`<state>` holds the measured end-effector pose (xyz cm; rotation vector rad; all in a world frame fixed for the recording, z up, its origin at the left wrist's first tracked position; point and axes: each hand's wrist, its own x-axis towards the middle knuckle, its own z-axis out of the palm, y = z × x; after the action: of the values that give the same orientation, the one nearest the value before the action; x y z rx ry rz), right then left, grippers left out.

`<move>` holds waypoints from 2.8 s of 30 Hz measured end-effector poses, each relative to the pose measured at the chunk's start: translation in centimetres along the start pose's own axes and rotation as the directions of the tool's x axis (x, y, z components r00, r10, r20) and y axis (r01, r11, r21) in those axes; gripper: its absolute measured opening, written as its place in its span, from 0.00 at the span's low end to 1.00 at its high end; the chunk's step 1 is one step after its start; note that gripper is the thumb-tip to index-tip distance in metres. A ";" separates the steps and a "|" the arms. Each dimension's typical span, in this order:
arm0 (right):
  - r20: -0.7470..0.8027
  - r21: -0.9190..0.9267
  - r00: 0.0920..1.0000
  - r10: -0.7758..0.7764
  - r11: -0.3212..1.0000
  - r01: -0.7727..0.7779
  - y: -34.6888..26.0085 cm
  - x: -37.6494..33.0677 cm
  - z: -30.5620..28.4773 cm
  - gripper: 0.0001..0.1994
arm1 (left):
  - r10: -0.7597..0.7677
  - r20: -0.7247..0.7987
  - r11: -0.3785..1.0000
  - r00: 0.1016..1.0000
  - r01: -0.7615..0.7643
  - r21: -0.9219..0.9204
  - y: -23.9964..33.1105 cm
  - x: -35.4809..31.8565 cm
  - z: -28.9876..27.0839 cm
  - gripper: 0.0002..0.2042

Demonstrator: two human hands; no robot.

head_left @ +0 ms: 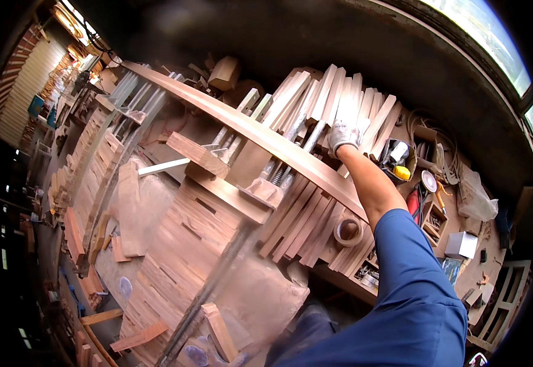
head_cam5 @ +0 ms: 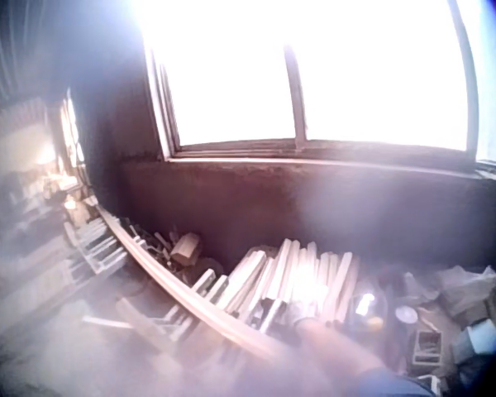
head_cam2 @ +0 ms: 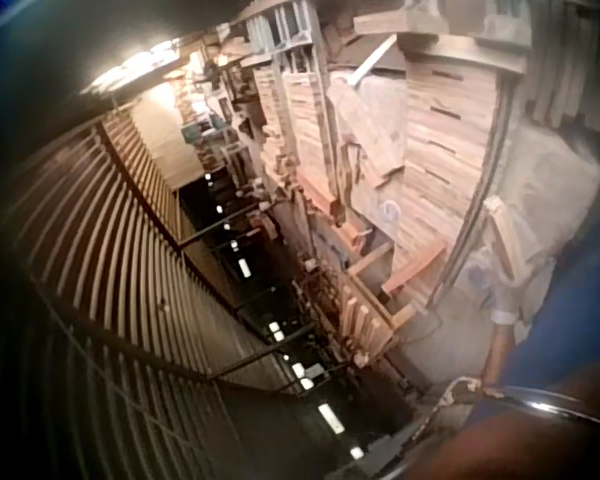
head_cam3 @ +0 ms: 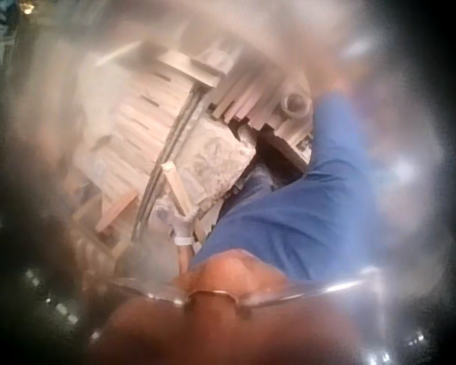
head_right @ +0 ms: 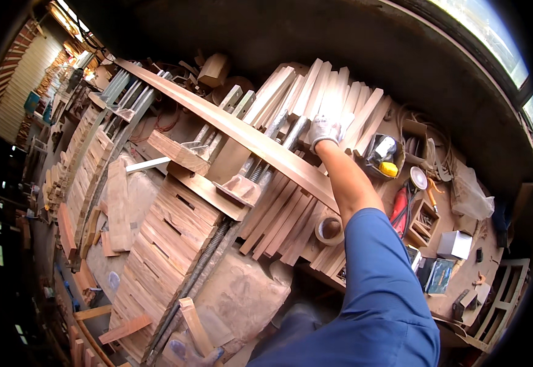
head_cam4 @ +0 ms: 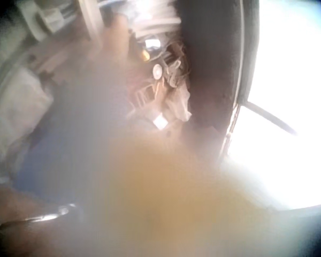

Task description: The person picks up and stacks wooden planks on a workbench, measures a plank with a tape measure, and carries the planks across the workshop floor. The person then places the planks on a table saw and uses a push stick to guide a plank through the saw.

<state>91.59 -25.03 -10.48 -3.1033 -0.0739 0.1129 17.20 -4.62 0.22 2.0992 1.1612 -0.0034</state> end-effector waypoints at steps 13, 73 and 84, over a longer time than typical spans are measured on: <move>0.004 0.823 0.975 -0.222 -0.553 -0.129 9.4 -17.0 -4.4 0.17 | -0.022 0.082 0.812 0.996 0.065 -0.581 3.1 4.4 0.4 0.29; 0.121 0.928 -0.522 -0.844 -0.091 0.362 -22.0 -83.0 -7.2 0.58 | -0.622 -0.401 -0.141 0.672 -0.600 -0.787 -16.8 -16.1 -5.7 0.31; 0.073 0.955 -0.622 -0.780 0.234 -0.181 -23.0 -87.8 -4.6 0.55 | -0.670 -0.380 -0.031 0.638 -0.535 -0.844 -17.8 -21.1 -8.8 0.34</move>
<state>3.39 -6.48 1.23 -0.6264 -1.3878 1.9307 -11.29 -9.01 3.09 0.3848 1.0537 1.4944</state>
